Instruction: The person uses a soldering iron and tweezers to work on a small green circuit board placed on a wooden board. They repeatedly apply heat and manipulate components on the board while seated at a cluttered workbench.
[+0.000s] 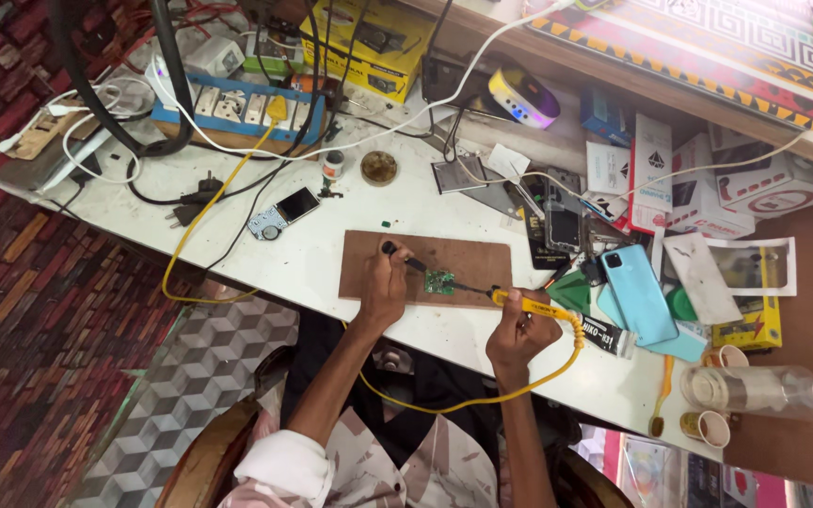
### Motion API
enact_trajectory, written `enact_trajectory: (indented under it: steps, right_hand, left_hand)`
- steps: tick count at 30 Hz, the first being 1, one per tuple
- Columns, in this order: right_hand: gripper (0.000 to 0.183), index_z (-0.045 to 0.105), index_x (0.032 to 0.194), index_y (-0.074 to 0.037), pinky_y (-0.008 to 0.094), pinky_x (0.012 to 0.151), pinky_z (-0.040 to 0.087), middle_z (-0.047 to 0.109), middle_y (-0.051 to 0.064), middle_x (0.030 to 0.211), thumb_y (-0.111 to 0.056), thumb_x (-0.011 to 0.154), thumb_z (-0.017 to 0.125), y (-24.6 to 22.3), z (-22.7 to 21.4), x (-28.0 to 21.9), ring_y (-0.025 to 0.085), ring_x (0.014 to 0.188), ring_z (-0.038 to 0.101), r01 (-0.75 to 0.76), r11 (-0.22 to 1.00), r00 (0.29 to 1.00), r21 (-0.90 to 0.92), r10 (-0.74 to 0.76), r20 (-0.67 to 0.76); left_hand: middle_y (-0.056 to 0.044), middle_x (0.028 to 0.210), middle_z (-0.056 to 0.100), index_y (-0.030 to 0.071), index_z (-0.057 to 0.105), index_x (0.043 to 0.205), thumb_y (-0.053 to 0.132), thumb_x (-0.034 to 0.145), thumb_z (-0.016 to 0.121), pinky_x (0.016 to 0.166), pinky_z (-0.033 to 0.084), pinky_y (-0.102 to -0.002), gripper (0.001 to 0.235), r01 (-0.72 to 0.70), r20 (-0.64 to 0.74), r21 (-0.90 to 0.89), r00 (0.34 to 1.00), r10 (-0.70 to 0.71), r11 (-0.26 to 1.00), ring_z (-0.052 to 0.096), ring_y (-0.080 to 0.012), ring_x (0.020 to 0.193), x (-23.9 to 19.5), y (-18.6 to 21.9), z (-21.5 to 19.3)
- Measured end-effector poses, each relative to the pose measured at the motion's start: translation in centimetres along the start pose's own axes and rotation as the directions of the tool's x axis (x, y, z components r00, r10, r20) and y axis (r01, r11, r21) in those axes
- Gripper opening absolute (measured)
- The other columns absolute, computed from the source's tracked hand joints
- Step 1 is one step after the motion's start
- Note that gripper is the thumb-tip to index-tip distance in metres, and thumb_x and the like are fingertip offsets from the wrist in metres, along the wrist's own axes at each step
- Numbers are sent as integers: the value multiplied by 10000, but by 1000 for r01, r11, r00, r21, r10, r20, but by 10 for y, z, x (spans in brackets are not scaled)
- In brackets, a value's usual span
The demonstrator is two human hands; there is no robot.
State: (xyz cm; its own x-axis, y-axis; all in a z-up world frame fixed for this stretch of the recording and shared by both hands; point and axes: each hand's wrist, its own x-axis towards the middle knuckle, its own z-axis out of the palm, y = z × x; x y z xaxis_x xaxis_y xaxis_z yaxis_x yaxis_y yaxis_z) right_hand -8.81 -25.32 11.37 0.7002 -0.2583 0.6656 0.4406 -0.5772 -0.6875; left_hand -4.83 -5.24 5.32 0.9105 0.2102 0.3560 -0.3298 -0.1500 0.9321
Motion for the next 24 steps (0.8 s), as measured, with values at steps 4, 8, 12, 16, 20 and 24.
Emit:
enact_trajectory:
  steps: [4,8,12,16,20,24]
  right_hand:
    - [239,658,847,31,357,518,291,580,64,643,-131,1023,663,-1,-2,4,154,487,440,116,990,993,-78,-116,11]
    - [240,682,790,5,392,532,293,568,66,630,-121,993,699,-2,-2,9,191,498,452,194,965,981,-174,-190,39]
    - [233,688,781,14,381,514,287,565,60,604,-107,977,721,-3,0,8,180,477,459,152,970,988,-191,-147,42]
    - [300,622,740,-6,348,515,282,562,55,629,-120,993,736,-2,2,5,158,499,449,141,979,990,-151,-137,34]
    - [277,643,758,17,325,470,226,484,18,522,-117,971,757,-5,-2,4,102,435,364,54,986,999,-160,-52,15]
    - [178,716,893,25,293,474,231,520,-21,569,-118,998,724,-15,-7,4,61,475,346,75,989,997,-127,-75,0]
  left_hand:
    - [-102,603,509,-1,574,992,397,1115,397,497,371,-389,452,-5,-2,59,1000,5,998,505,-203,499,0,2,0]
    - [-122,607,512,10,564,983,369,1112,396,503,363,-400,417,28,15,67,999,-29,997,501,-229,496,3,8,0]
    - [-129,621,528,5,557,986,352,1117,408,505,361,-403,399,-9,-1,66,1000,9,998,510,-235,502,4,16,-1]
    - [-123,618,538,4,554,991,348,1113,408,499,376,-391,393,-6,3,59,1000,6,998,519,-226,496,6,18,-3]
    - [-123,611,528,4,550,978,343,1120,403,493,369,-388,395,2,24,66,1000,-3,998,513,-222,491,7,16,-2]
    - [-119,608,536,6,563,983,359,1116,400,488,376,-384,411,-5,23,80,1000,3,997,514,-219,487,6,11,-2]
